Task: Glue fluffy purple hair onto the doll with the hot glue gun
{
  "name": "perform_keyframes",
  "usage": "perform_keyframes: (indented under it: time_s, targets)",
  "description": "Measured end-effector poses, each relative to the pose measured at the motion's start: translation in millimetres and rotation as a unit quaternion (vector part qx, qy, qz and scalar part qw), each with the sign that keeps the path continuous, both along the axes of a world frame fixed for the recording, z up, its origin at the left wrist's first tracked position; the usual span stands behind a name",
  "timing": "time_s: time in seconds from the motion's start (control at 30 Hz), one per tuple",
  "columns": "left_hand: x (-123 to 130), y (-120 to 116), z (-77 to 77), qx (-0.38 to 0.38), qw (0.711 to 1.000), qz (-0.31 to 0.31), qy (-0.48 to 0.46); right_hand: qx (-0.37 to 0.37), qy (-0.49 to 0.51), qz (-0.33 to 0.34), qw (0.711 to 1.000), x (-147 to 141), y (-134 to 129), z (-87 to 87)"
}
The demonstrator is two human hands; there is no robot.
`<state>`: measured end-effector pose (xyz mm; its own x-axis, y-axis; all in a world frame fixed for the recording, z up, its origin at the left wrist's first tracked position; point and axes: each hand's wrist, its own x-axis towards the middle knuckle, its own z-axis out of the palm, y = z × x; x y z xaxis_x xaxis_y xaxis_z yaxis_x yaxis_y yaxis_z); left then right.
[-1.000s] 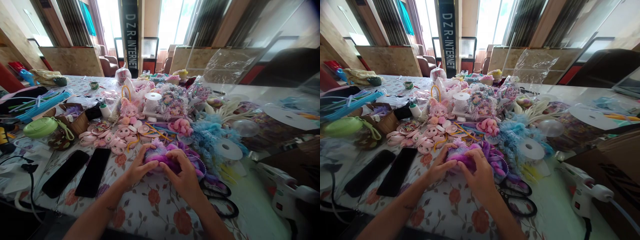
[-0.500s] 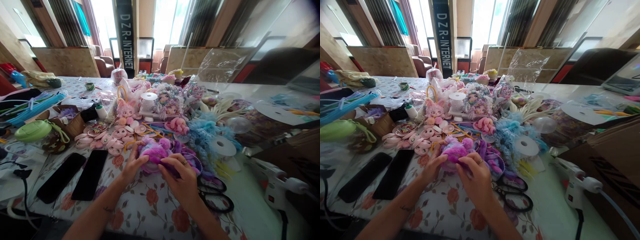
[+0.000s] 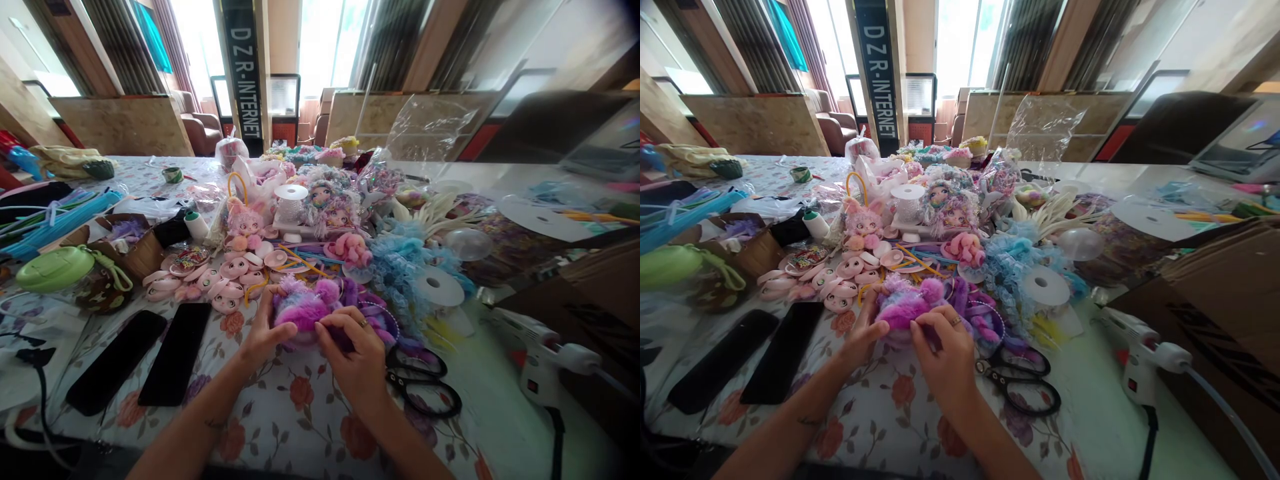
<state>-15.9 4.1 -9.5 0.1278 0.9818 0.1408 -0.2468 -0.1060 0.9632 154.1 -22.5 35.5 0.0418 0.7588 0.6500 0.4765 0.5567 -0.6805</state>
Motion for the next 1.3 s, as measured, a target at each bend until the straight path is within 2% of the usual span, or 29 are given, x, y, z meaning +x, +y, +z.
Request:
perform_keyframes:
  time_s: [0.2,0.37,0.53,0.77,1.03,1.17,1.3]
  targets:
    - [3,-1,6.0,0.012,0.997,0.044,0.066,-0.001,-0.015,0.011,1.000,-1,-3,-3.5]
    - [5,-3,6.9,0.009,0.996,0.063,0.068,0.007,-0.011,-0.007,1.000,-1,-4,-6.9]
    - [5,-3,7.4,-0.025,0.998,0.063,0.005,0.004,0.003,-0.031,1.000,0,-7,-11.3]
    - [7,-2,3.0,-0.056,0.994,0.075,-0.048,0.021,0.010,-0.020,1.000,1,-10,-15.6]
    - [11,-5,13.7,-0.079,0.991,0.047,-0.095,0.056,-0.038,-0.011,0.998,-1,-7,-18.7]
    - [12,-3,13.9,-0.112,0.984,0.058,-0.126,0.029,-0.006,-0.026,0.999,-4,-4,-18.9]
    - [13,-1,7.6,-0.154,0.968,0.059,-0.191,-0.042,0.042,-0.020,0.998,-7,0,-16.9]
